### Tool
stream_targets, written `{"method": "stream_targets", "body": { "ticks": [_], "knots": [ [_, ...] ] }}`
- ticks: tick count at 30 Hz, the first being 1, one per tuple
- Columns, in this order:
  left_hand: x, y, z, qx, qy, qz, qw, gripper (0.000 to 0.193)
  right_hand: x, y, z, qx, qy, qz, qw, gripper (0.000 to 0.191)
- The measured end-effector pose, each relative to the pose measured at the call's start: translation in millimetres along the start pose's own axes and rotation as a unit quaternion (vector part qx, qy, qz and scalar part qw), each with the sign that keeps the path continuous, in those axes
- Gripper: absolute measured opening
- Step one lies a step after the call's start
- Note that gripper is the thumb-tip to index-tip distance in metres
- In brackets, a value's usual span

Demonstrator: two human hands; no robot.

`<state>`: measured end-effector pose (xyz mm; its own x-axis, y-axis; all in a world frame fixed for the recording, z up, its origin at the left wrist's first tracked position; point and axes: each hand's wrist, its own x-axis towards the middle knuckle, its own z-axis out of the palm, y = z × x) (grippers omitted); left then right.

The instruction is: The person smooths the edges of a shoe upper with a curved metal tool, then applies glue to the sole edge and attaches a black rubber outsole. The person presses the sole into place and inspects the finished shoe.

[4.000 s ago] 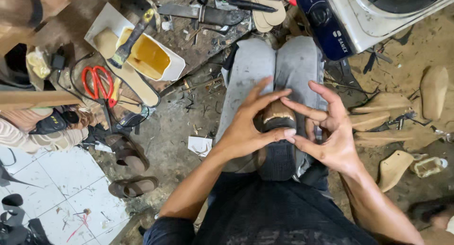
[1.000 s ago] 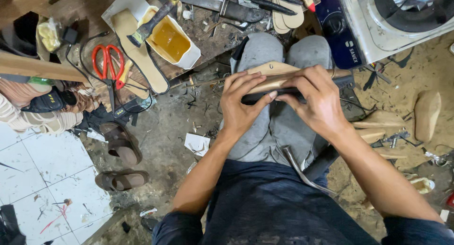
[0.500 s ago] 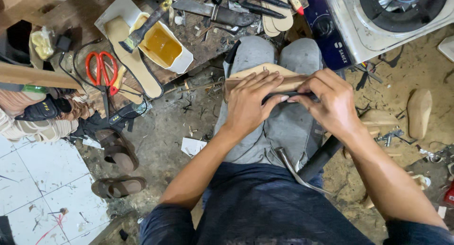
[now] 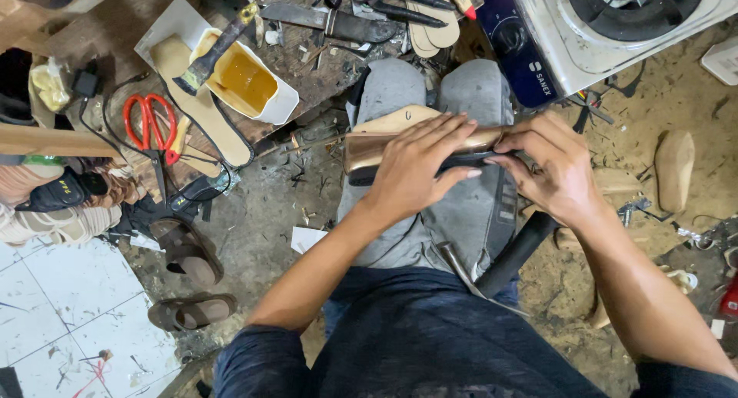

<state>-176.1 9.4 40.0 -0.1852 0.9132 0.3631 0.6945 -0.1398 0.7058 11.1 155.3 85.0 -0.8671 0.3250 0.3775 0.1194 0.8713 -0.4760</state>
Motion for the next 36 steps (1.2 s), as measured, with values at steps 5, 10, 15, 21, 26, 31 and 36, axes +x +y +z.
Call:
{"method": "stream_targets", "body": {
  "ticks": [5,10,15,21,26,31,36],
  "knots": [
    [6,-2,11,-0.026,0.014,0.020,0.999,0.047,-2,1,0,0.021,0.012,0.007,1.000,0.030],
    [6,4,7,-0.027,0.020,0.010,0.999,0.045,-9,1,-6,0.004,0.036,0.022,0.999,0.030],
    [15,14,8,-0.006,-0.012,0.017,1.000,0.044,-16,6,-6,0.025,0.038,0.039,0.998,0.028],
    [19,13,10,-0.033,0.001,0.039,0.999,0.040,-16,9,-1,0.016,0.081,0.050,0.995,0.046],
    [16,14,9,-0.051,0.008,0.043,0.998,0.040,-17,12,2,0.126,0.026,0.113,0.985,0.042],
    [18,17,5,-0.056,0.005,0.044,0.997,0.039,-21,13,7,0.160,0.021,0.164,0.973,0.037],
    [19,20,2,-0.066,0.008,0.044,0.997,0.039,-35,20,11,0.320,0.013,0.238,0.917,0.040]
  ]
}}
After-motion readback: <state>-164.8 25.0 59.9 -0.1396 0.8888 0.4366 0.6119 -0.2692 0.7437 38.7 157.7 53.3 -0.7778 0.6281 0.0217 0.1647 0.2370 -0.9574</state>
